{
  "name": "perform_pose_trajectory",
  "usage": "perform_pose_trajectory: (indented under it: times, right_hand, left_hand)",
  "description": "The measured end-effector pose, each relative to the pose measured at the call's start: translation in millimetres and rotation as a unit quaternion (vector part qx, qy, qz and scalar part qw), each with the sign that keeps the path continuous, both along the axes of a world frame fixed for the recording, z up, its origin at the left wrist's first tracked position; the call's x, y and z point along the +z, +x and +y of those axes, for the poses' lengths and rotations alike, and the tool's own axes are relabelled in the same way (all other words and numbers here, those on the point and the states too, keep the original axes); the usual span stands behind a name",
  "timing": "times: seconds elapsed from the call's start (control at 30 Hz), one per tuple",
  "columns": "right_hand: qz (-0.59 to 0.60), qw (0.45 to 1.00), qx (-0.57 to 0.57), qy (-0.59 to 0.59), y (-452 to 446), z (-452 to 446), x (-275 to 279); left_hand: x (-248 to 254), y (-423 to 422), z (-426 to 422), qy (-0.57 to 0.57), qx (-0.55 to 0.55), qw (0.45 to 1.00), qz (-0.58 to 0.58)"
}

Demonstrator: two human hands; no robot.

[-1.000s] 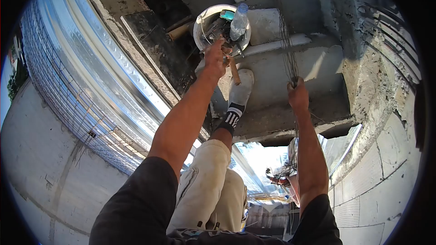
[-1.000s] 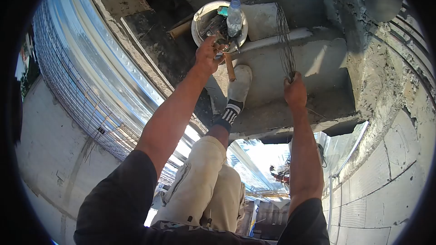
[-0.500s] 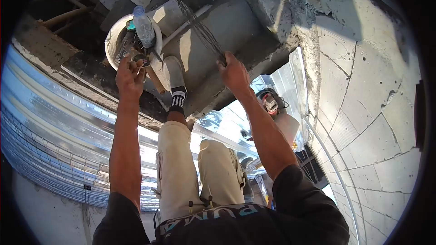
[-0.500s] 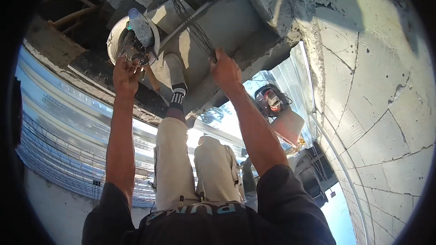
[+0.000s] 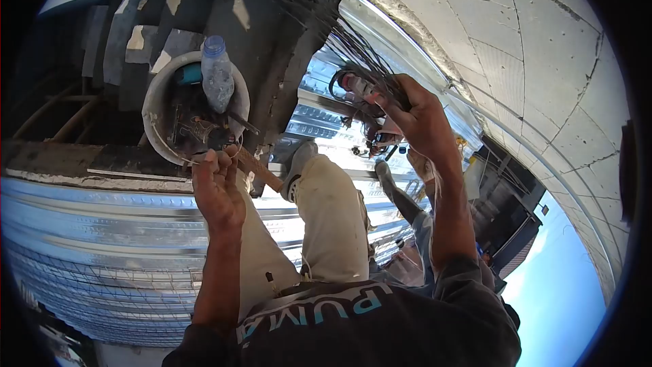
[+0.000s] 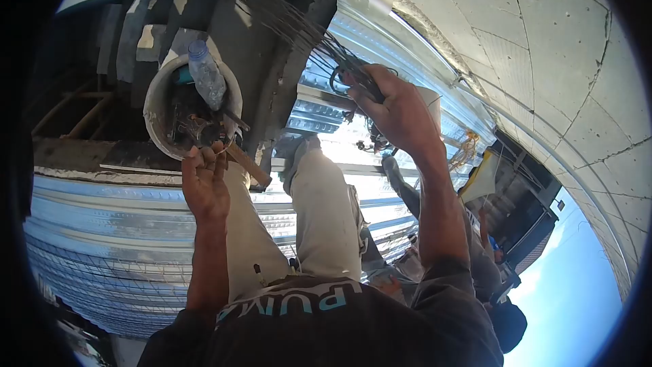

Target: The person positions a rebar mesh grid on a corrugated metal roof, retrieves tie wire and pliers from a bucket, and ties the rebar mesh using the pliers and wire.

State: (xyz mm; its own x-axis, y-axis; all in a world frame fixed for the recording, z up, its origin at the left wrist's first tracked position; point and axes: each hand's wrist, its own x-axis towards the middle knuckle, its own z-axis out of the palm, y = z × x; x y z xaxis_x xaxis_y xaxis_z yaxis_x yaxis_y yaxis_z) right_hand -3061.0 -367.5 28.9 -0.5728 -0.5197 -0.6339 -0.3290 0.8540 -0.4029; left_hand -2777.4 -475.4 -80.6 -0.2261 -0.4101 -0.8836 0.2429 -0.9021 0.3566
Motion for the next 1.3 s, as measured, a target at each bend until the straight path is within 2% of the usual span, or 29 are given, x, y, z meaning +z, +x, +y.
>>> perform_pose_trajectory:
  times: [0.1,0.17,0.27,0.3,0.33,0.37,0.4,0.5,0.57,0.67,0.77,0.8,0.9,0.93,1.07,1.17,1.3]
  right_hand:
    - [0.039,0.999,0.013,-0.007,-15,44,26]
    - [-0.030,0.999,-0.032,-0.028,-15,64,39]
    - [-0.035,0.987,-0.042,-0.150,2,95,44]
    - [0.001,0.988,-0.023,-0.150,12,103,41]
    - [-0.057,0.993,-0.059,-0.087,21,104,46]
    - [-0.023,0.992,-0.037,-0.121,33,112,42]
    - [-0.079,0.987,-0.079,-0.117,39,112,47]
    - [-0.100,0.979,-0.108,-0.144,60,119,43]
    - [-0.091,0.975,-0.125,-0.161,70,124,42]
    - [-0.120,0.966,-0.148,-0.175,80,132,38]
    - [-0.112,0.963,-0.159,-0.187,92,141,39]
    - [-0.112,0.966,-0.148,-0.182,94,145,43]
    - [-0.030,0.956,-0.194,-0.220,120,154,37]
    - [-0.050,0.955,-0.194,-0.219,125,160,36]
    - [-0.091,0.945,-0.207,-0.238,140,183,33]
    - [-0.125,0.939,-0.213,-0.241,160,205,26]
    - [-0.180,0.928,-0.207,-0.252,180,244,22]
  left_hand:
    - [32,-25,48,0.000,-0.078,0.997,0.030]
    - [47,-42,75,-0.005,-0.140,0.989,0.041]
    - [48,-56,120,0.000,-0.225,0.972,0.073]
    - [48,-63,133,0.006,-0.252,0.964,0.086]
    - [50,-68,146,0.020,-0.276,0.957,0.083]
    - [48,-67,162,-0.055,-0.360,0.929,0.072]
    - [42,-65,178,-0.133,-0.435,0.888,0.067]
    - [91,-126,228,-0.219,-0.528,0.817,-0.079]
    - [66,-118,244,-0.103,-0.558,0.823,0.007]
    - [20,-92,264,0.094,-0.588,0.796,0.113]
    - [-1,-74,297,0.012,-0.660,0.731,0.173]
    - [1,-71,305,0.035,-0.671,0.725,0.155]
    - [1,-64,323,0.047,-0.754,0.640,0.140]
    - [-3,-59,330,-0.008,-0.770,0.618,0.162]
    - [-11,-51,356,0.008,-0.786,0.594,0.173]
    - [-33,-36,377,-0.079,-0.821,0.544,0.153]
    - [-51,-29,406,-0.100,-0.824,0.551,0.086]
